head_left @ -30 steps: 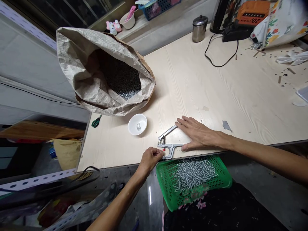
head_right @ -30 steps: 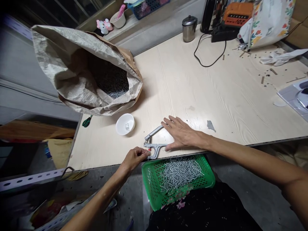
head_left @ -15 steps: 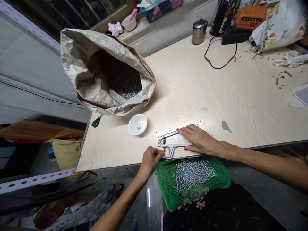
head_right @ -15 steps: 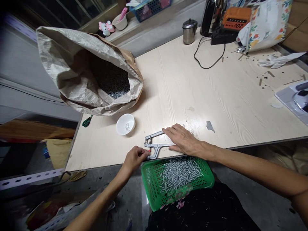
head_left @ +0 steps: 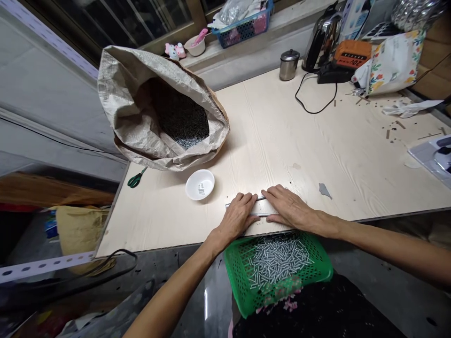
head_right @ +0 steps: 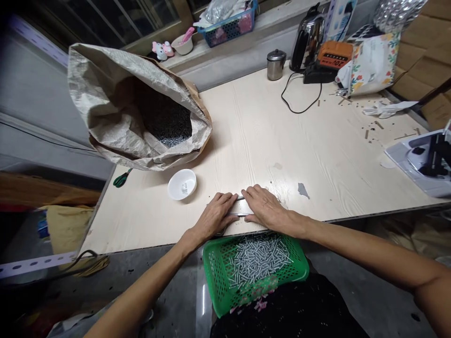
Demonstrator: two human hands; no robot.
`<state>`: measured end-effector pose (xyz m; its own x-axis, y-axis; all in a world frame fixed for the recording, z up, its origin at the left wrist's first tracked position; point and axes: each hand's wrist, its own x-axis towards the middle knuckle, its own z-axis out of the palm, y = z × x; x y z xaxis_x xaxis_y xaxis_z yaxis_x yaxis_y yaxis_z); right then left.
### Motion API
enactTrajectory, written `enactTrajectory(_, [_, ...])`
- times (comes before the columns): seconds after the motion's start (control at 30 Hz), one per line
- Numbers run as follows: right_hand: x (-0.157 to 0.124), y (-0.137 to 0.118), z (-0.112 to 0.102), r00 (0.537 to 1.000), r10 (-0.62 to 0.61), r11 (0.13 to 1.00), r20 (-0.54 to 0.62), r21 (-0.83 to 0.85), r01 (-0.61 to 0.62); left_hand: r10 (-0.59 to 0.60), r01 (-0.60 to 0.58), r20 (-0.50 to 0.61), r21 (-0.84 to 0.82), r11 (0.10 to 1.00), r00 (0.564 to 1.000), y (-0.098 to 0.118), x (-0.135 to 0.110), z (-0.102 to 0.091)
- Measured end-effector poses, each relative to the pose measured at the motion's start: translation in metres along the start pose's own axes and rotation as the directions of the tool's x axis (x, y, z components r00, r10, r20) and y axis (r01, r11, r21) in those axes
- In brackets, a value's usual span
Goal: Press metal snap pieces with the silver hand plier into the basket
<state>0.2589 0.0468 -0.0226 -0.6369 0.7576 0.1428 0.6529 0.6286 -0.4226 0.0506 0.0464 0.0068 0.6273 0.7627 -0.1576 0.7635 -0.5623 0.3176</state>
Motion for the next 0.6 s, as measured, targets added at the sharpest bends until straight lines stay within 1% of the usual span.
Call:
enactTrajectory(0.07, [0.006,-0.001,0.0,0.999,-0.036,0.999,0.036,-0.021,0.037,-0.025,0.024,-0.03,-0.017,1.0,0.999,0.002,-0.003,0.003])
enactTrajectory(0.17, [0.017,-0.003,0.006,0.995,-0.083,0.996,0.054,-0.032,0.084,-0.09,0.088,-0.1,-0.031,0.996,0.991,0.003,-0.005,0.012])
enactTrajectory(0.27, [0.028,-0.001,0.01,0.996,-0.069,0.996,0.051,-0.045,0.071,-0.149,0.148,-0.149,-0.016,0.989,0.978,0.002,-0.003,0.018])
enactTrajectory(0.33, [0.032,0.003,0.007,0.997,-0.07,0.997,0.042,-0.037,0.072,-0.185,0.184,-0.184,-0.022,0.983,0.965,0.001,-0.003,0.017])
enactTrajectory(0.4, [0.033,0.005,0.001,0.995,-0.1,0.995,0.014,-0.012,0.1,-0.206,0.195,-0.251,-0.067,0.978,0.946,0.0,-0.01,0.012])
enactTrajectory(0.43, [0.032,0.006,-0.003,0.993,-0.122,0.993,0.001,0.003,0.122,-0.231,0.208,-0.307,-0.104,0.973,0.923,-0.001,-0.016,0.008])
enactTrajectory(0.47, [0.03,0.005,-0.006,0.99,-0.14,0.99,-0.006,0.018,0.14,-0.273,0.234,-0.37,-0.147,0.961,0.888,-0.003,-0.024,0.004])
enactTrajectory(0.5, [0.028,0.003,-0.009,0.989,-0.15,0.988,-0.005,0.031,0.15,-0.336,0.278,-0.427,-0.194,0.941,0.839,-0.005,-0.033,0.0])
enactTrajectory(0.53, [0.026,0.0,-0.01,0.988,-0.154,0.987,0.005,0.044,0.153,-0.417,0.341,-0.466,-0.241,0.909,0.781,-0.008,-0.043,-0.004])
enactTrajectory(0.57, [0.024,-0.003,-0.01,0.988,-0.154,0.987,0.019,0.056,0.152,-0.502,0.413,-0.474,-0.285,0.865,0.724,-0.011,-0.053,-0.008])
enactTrajectory(0.6, [0.023,-0.007,-0.008,0.988,-0.153,0.986,0.032,0.065,0.151,-0.58,0.484,-0.446,-0.318,0.815,0.682,-0.014,-0.061,-0.01])
